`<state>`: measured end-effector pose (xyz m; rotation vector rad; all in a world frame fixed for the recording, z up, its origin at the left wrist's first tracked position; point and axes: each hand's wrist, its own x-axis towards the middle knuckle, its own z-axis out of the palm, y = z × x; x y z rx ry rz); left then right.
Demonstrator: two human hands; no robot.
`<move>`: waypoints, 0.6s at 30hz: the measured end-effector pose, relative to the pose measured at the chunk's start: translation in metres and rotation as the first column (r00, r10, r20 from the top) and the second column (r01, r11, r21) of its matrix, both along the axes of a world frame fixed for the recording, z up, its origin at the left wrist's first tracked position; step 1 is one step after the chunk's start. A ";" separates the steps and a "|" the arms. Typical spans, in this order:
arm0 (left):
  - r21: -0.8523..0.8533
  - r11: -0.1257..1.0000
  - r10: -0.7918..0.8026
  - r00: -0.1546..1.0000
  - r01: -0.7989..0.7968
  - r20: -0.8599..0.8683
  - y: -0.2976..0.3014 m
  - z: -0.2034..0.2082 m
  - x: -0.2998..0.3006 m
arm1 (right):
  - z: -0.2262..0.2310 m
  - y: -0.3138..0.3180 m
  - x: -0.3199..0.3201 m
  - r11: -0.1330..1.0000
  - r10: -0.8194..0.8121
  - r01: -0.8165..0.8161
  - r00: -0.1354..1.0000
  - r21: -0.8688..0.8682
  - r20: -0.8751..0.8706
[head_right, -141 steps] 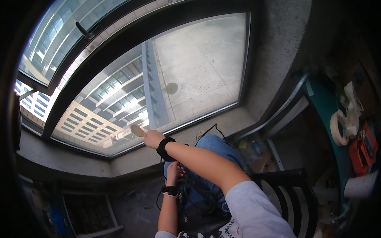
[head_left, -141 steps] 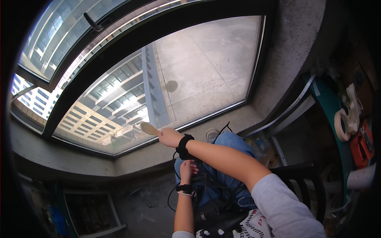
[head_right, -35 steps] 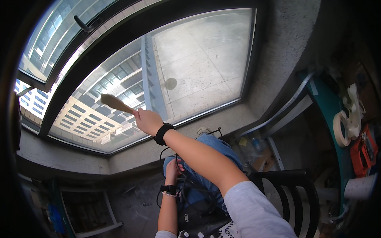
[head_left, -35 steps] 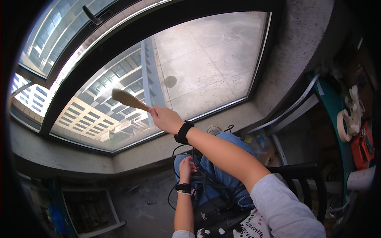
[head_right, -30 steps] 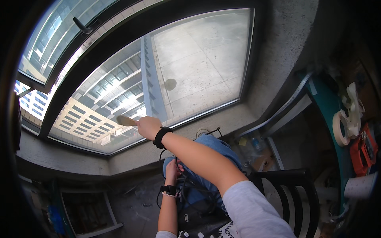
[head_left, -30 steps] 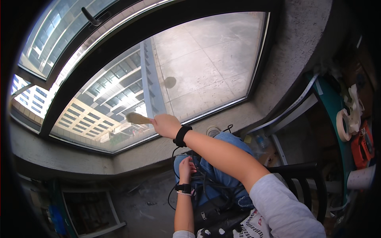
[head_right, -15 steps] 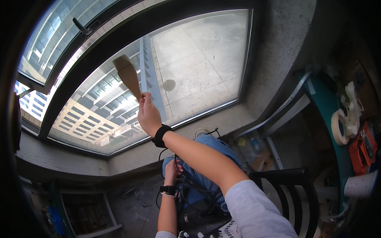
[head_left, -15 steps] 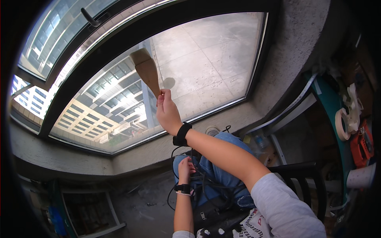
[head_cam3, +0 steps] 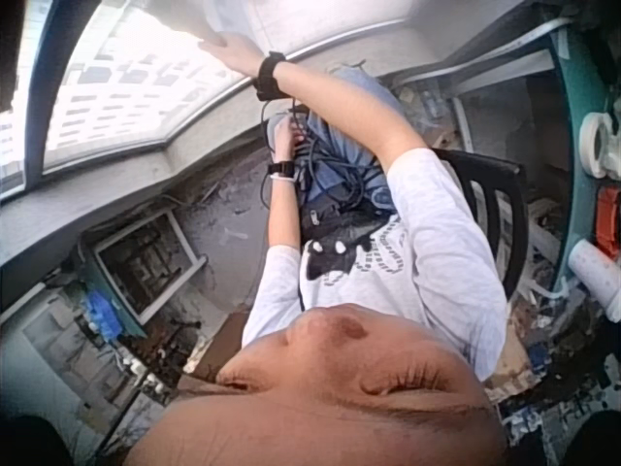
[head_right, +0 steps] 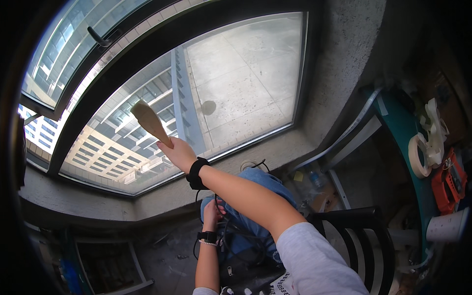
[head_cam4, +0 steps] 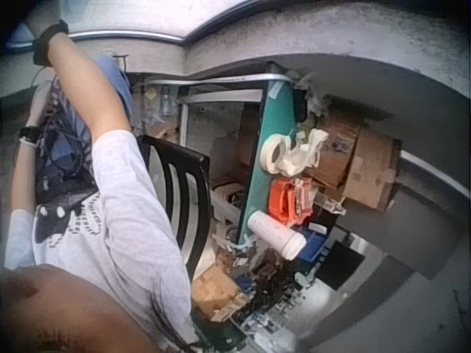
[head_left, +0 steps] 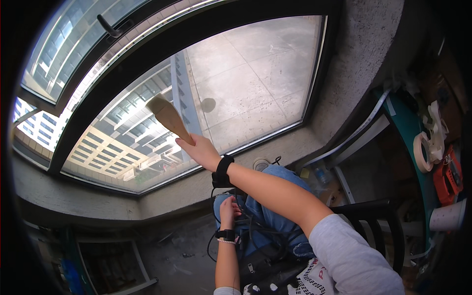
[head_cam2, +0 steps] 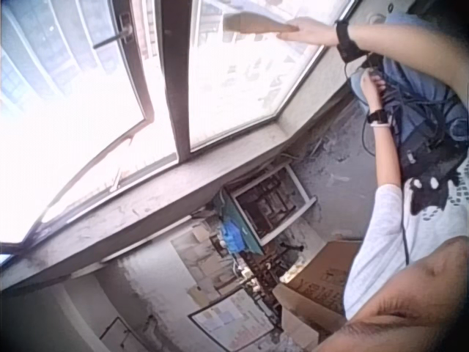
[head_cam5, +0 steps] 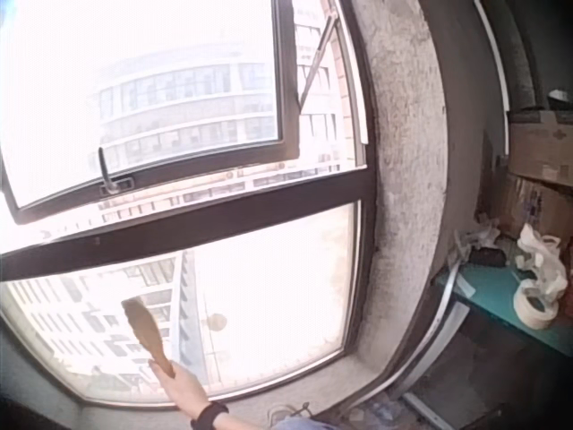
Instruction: Cleaning the interior and exterior window frame and glass with a brush.
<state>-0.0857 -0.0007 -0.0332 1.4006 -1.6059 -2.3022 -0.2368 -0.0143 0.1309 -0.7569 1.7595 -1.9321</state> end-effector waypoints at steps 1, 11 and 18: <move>-0.008 1.000 -0.007 1.000 0.007 0.002 0.000 0.001 0.000 | 0.001 0.001 -0.003 1.000 -0.003 0.003 1.000 0.000 0.000; 0.015 1.000 -0.021 1.000 0.021 -0.020 -0.003 -0.008 0.000 | 0.023 0.003 -0.003 0.939 -0.258 0.275 0.961 -0.207 0.104; -0.095 0.982 -0.166 0.986 0.162 -0.033 -0.002 -0.007 0.003 | 0.025 0.039 -0.027 0.984 -0.162 0.172 0.975 0.052 -0.152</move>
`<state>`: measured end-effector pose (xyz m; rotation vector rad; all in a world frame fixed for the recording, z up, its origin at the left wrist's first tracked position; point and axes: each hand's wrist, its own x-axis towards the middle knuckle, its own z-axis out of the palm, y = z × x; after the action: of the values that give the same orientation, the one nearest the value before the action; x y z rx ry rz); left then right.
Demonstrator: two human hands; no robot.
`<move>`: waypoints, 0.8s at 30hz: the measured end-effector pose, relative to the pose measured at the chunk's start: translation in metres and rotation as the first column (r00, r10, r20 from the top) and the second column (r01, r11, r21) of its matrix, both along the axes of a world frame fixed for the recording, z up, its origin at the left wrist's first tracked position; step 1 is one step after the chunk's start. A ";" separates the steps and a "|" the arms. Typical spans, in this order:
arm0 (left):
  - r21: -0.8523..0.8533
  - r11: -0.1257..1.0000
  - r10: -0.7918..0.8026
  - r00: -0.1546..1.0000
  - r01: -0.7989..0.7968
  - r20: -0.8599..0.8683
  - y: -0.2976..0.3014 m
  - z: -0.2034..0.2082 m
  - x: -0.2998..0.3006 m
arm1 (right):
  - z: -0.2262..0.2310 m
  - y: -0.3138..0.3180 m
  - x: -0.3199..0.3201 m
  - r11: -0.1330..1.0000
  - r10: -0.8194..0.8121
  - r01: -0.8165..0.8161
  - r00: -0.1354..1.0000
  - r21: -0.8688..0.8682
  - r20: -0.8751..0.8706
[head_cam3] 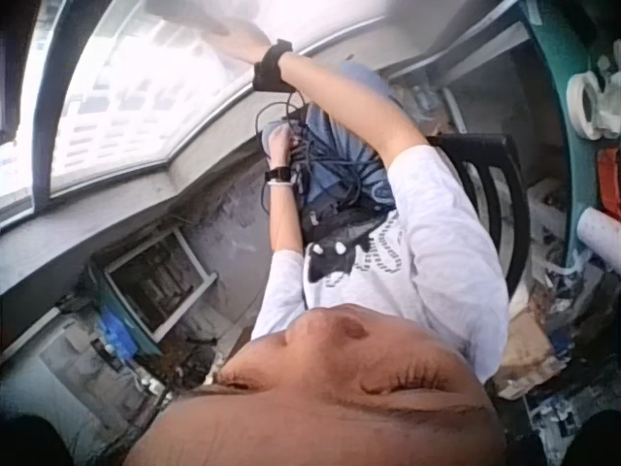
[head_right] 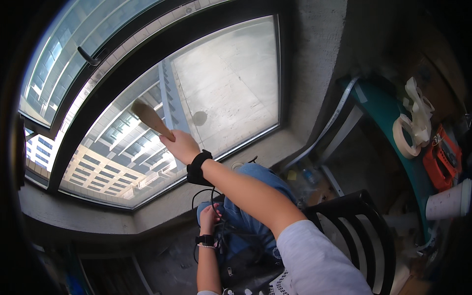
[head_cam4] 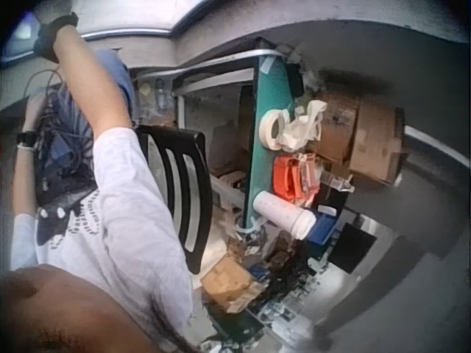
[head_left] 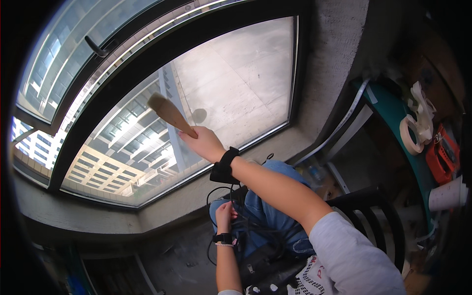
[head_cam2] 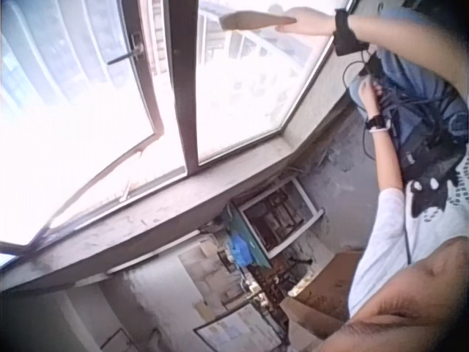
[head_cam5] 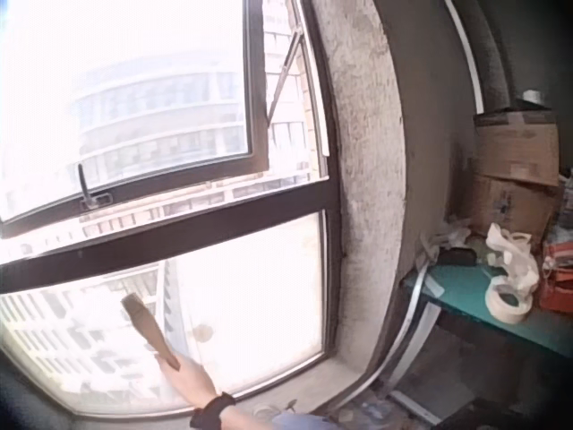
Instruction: Cleaning the interior and exterior window frame and glass with a brush.
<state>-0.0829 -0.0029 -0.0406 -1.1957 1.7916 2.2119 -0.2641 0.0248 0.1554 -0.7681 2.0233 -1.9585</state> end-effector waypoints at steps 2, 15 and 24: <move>-0.045 0.999 -0.023 1.000 0.022 -0.002 0.006 0.006 -0.001 | -0.011 0.020 -0.018 0.987 0.010 0.004 0.997 0.163 -0.082; -0.027 0.995 0.096 0.995 -0.095 0.032 0.012 0.012 -0.007 | -0.030 0.152 -0.109 0.760 -0.597 0.572 0.802 0.309 -0.017; 0.245 0.969 0.103 0.964 -0.041 -0.245 0.009 0.014 -0.003 | -0.017 0.138 -0.091 0.765 -0.564 0.540 0.825 0.352 -0.040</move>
<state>-0.0855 0.0064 -0.0267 -0.9796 1.5165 2.6389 -0.3548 0.1632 0.1389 -0.0019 2.6691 -1.7388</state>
